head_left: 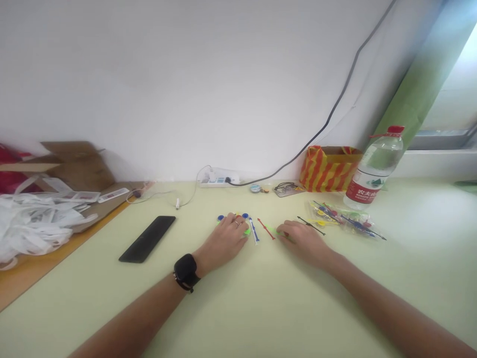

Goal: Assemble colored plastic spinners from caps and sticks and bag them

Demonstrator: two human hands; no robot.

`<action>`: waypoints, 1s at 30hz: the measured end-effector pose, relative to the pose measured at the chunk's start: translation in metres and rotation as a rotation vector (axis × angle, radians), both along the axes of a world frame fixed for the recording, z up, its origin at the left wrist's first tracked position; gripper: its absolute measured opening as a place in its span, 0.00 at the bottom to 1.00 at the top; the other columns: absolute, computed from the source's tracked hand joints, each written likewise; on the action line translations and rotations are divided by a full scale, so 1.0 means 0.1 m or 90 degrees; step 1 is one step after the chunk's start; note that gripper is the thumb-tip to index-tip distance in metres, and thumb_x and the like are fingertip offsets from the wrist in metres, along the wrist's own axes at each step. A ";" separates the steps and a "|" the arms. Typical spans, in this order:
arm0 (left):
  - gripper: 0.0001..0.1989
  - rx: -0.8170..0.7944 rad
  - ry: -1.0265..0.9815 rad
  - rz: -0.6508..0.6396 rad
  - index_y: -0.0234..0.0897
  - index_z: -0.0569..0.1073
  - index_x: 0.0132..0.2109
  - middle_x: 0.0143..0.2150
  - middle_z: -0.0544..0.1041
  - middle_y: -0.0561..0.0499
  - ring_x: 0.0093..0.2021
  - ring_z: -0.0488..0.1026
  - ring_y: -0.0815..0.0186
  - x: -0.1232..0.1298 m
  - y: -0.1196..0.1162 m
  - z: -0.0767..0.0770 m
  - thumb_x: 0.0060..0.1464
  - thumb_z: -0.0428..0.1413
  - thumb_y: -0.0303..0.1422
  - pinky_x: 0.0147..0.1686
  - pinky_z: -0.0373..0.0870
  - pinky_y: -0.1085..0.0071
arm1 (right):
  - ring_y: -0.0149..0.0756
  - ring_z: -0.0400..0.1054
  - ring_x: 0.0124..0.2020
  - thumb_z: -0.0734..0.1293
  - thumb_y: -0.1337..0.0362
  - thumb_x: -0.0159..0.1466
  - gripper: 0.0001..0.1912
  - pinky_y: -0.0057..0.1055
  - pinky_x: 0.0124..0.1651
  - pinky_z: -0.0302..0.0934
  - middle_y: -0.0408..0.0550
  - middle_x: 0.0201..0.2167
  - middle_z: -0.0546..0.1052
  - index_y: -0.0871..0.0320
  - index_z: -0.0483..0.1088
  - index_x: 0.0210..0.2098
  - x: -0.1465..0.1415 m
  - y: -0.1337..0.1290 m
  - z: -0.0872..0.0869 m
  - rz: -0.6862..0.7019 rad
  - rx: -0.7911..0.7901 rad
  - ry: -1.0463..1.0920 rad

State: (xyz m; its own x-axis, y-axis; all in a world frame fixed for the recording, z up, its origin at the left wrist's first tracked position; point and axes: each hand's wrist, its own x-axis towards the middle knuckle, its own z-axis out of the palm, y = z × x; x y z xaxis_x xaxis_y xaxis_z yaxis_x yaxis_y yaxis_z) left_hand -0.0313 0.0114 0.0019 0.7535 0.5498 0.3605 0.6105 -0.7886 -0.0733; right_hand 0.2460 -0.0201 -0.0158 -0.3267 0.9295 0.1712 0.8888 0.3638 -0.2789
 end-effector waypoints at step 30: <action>0.09 -0.292 -0.193 -0.091 0.39 0.78 0.48 0.39 0.78 0.49 0.37 0.73 0.63 0.04 -0.13 -0.12 0.62 0.56 0.32 0.41 0.69 0.67 | 0.25 0.61 0.19 0.78 0.49 0.55 0.21 0.20 0.26 0.60 0.37 0.19 0.68 0.61 0.73 0.26 -0.45 -0.68 0.16 0.699 -0.733 0.320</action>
State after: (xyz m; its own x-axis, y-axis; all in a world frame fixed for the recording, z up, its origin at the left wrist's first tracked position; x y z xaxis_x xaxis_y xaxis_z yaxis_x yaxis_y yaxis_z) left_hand -0.0277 -0.0020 -0.0104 0.7321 0.6014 0.3201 0.4361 -0.7746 0.4581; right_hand 0.2011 -0.0880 0.0001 -0.9938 0.0171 -0.1102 0.1115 0.1278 -0.9855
